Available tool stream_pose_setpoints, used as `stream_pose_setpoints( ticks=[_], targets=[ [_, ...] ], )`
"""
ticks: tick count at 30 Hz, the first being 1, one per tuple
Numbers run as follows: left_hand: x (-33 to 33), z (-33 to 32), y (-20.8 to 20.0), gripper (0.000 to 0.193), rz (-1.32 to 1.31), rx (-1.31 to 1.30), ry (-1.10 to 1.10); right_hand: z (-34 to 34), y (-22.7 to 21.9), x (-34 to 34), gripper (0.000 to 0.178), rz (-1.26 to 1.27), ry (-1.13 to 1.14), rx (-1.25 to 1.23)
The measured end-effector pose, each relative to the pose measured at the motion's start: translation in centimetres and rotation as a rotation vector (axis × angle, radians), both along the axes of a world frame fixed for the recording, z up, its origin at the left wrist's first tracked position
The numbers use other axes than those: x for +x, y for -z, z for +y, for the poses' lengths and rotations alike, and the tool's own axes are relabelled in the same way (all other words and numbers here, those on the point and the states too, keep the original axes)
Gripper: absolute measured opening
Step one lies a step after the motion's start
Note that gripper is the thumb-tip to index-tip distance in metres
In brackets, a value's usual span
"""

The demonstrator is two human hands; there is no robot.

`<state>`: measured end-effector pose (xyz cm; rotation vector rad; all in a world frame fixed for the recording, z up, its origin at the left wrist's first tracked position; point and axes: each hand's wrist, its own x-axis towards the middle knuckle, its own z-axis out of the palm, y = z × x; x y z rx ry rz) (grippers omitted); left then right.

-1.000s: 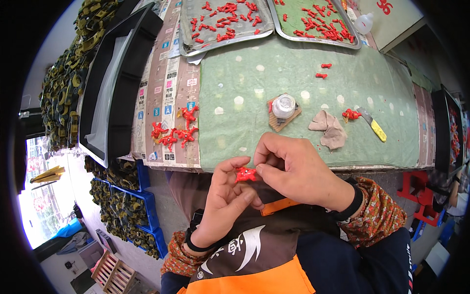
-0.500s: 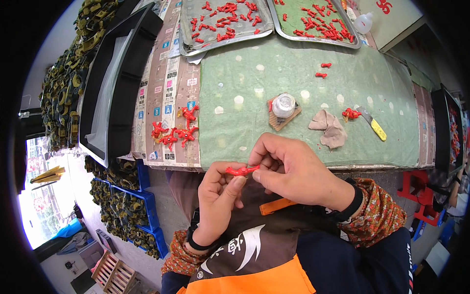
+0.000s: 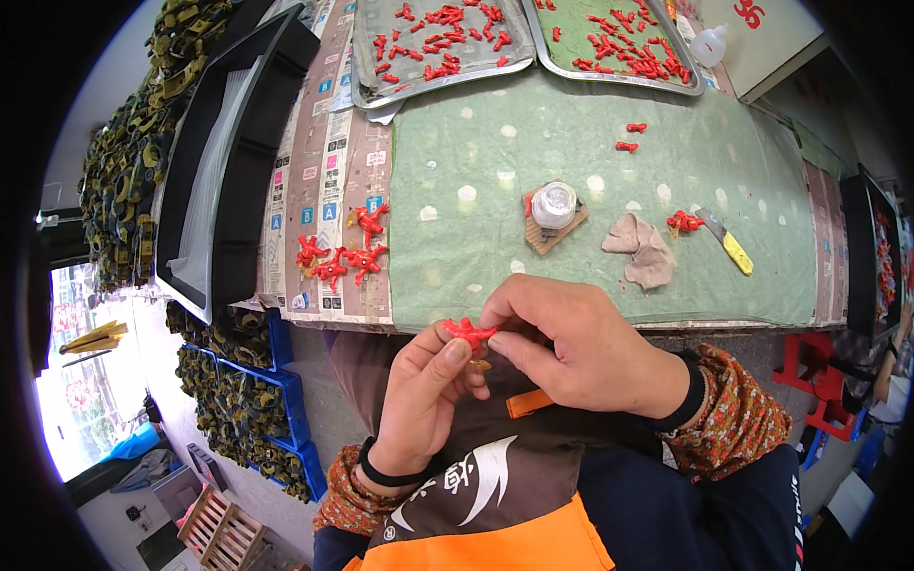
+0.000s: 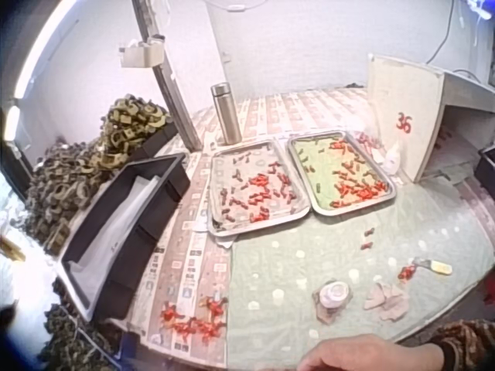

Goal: Assembling small red plastic components using glue on a workbench.

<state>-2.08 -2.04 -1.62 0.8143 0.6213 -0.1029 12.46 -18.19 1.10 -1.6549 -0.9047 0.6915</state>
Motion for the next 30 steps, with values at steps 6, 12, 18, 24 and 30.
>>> stream_pose_setpoints(
  ticks=[6, 12, 18, 24, 30],
  targets=[
    [0.1, -0.3, 0.0, 0.014, -0.018, 0.001, -0.016, -0.2, 0.0, 0.5, 0.012, -0.091, -0.036, -0.029],
    [0.3, -0.4, -0.2, 0.01, -0.023, 0.036, -0.019, -0.5, 0.5, 0.1, 0.009, 0.13, 0.022, -0.034],
    [0.2, -0.6, 0.0, 0.009, -0.029, 0.08, -0.009, -0.6, 0.6, -0.3, 0.006, 0.295, 0.059, -0.062],
    [0.1, -0.6, 0.1, 0.012, -0.027, 0.128, 0.015, -0.6, 0.7, -0.7, 0.006, 0.402, 0.084, -0.07],
    [0.0, -0.7, 0.1, 0.013, -0.032, 0.135, 0.016, -0.7, 1.0, -0.4, 0.004, 0.37, 0.036, -0.08]
  ],
)
